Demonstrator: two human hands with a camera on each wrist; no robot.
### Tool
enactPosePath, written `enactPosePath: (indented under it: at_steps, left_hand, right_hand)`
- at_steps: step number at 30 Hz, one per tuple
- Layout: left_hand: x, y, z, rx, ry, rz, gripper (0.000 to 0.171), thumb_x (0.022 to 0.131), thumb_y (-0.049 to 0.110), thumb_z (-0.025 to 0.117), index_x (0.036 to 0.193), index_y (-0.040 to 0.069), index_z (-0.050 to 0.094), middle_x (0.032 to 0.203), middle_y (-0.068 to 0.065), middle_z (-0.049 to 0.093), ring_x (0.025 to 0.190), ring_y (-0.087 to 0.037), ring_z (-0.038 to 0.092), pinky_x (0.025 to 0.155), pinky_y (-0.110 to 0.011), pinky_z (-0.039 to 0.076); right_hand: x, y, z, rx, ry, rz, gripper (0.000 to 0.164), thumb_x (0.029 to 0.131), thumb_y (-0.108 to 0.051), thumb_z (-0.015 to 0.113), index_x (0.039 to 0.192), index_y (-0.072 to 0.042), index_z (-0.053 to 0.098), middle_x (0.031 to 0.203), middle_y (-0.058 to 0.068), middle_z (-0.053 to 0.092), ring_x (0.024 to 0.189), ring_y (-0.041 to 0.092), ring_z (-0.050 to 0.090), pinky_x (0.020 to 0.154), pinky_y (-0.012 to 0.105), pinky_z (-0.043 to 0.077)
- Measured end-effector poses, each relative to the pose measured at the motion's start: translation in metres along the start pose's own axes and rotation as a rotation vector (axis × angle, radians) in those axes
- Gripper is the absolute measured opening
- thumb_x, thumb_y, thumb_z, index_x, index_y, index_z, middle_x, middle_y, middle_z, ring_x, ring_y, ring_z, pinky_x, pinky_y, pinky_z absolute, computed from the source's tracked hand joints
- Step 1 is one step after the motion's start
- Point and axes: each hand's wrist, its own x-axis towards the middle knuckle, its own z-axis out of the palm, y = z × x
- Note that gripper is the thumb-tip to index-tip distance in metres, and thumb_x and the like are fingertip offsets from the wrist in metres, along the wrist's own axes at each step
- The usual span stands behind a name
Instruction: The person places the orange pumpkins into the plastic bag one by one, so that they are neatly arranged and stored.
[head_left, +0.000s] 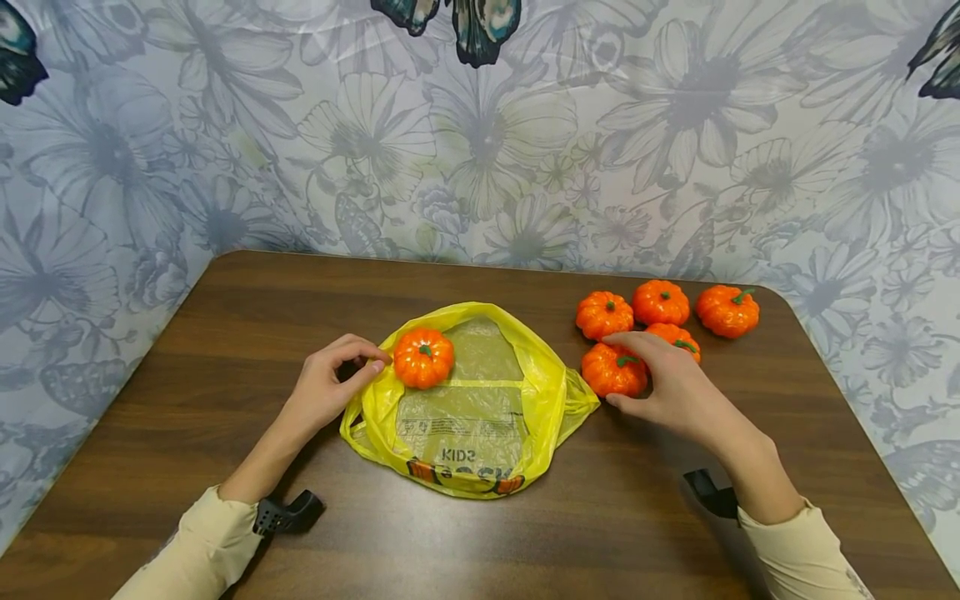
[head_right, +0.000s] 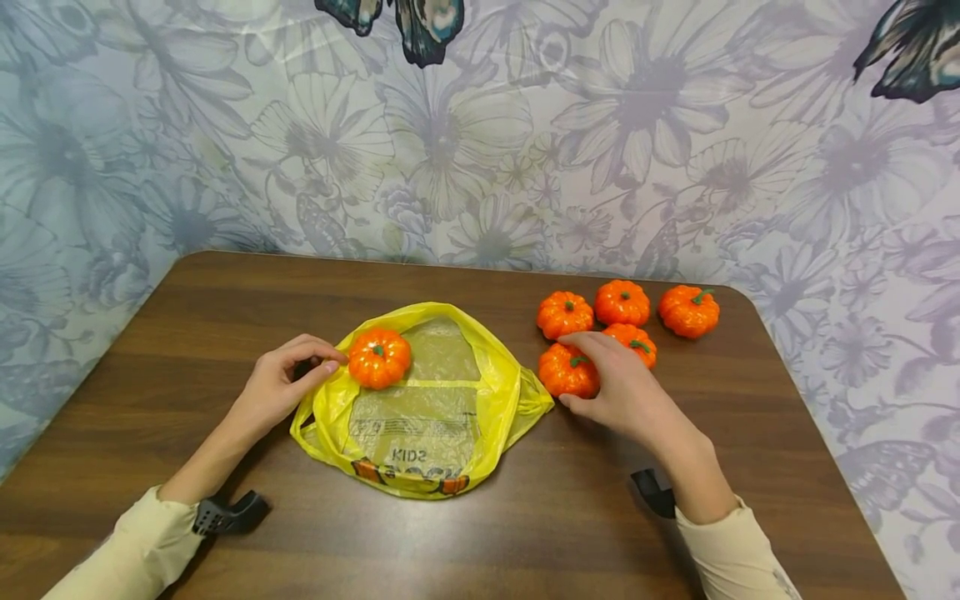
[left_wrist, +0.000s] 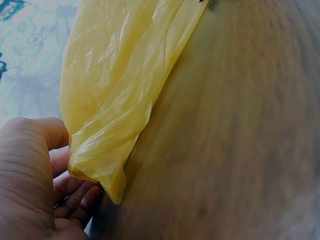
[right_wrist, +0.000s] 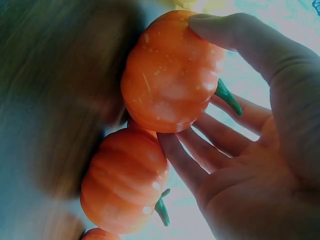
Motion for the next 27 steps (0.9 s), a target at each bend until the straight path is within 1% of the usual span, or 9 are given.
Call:
enactPosePath:
  at_steps: [3,7,12,17,21,27]
  left_hand:
    - [0.0,-0.001,0.0,0.0,-0.001,-0.001,0.013,0.101,0.013,0.072,0.11,0.018,0.081,0.111,0.0,0.073,0.099,-0.01,0.059,0.084,-0.023,0.047]
    - [0.0,-0.001,0.0,-0.007,-0.001,0.004,0.013,0.101,0.013,0.072,0.11,0.017,0.081,0.111,-0.001,0.073,0.098,-0.01,0.059,0.083,-0.022,0.047]
    - [-0.001,-0.002,0.0,-0.014,0.004,0.015,0.013,0.1,0.012,0.073,0.11,0.017,0.08,0.111,-0.001,0.073,0.095,-0.011,0.059,0.08,-0.021,0.047]
    - [-0.001,-0.002,0.001,-0.01,0.004,0.012,0.013,0.1,0.012,0.072,0.11,0.017,0.081,0.111,-0.001,0.073,0.096,-0.01,0.059,0.082,-0.023,0.047]
    - [-0.001,-0.002,0.001,-0.004,0.001,0.003,0.013,0.101,0.014,0.072,0.11,0.018,0.081,0.112,0.0,0.073,0.099,-0.01,0.06,0.084,-0.023,0.047]
    - [0.0,-0.002,0.0,0.003,0.004,0.01,0.013,0.1,0.013,0.073,0.109,0.018,0.081,0.111,0.0,0.073,0.101,-0.009,0.06,0.086,-0.023,0.046]
  right_hand:
    - [-0.001,-0.001,0.0,-0.009,0.011,-0.012,0.069,0.075,-0.014,0.093,0.137,-0.007,0.064,0.131,0.009,0.069,0.122,0.03,0.064,0.104,0.054,0.049]
    - [-0.001,-0.002,-0.001,-0.007,0.032,-0.008,0.069,0.074,-0.013,0.093,0.136,-0.008,0.064,0.131,0.007,0.07,0.123,0.029,0.063,0.104,0.053,0.049]
    - [0.0,-0.006,-0.007,-0.001,0.093,-0.01,0.07,0.071,-0.012,0.094,0.135,-0.01,0.066,0.13,0.004,0.07,0.123,0.027,0.062,0.102,0.05,0.047]
    - [-0.001,-0.01,-0.011,-0.002,0.138,0.01,0.069,0.072,-0.014,0.094,0.136,-0.014,0.067,0.131,0.003,0.071,0.121,0.027,0.064,0.099,0.048,0.049]
    - [0.002,-0.015,-0.012,0.006,0.152,0.032,0.07,0.072,-0.015,0.095,0.137,-0.015,0.066,0.132,0.003,0.07,0.118,0.025,0.065,0.097,0.047,0.049]
    - [0.009,-0.025,-0.013,0.033,0.153,0.044,0.071,0.073,-0.017,0.095,0.137,-0.014,0.066,0.134,0.001,0.07,0.122,0.025,0.064,0.101,0.047,0.049]
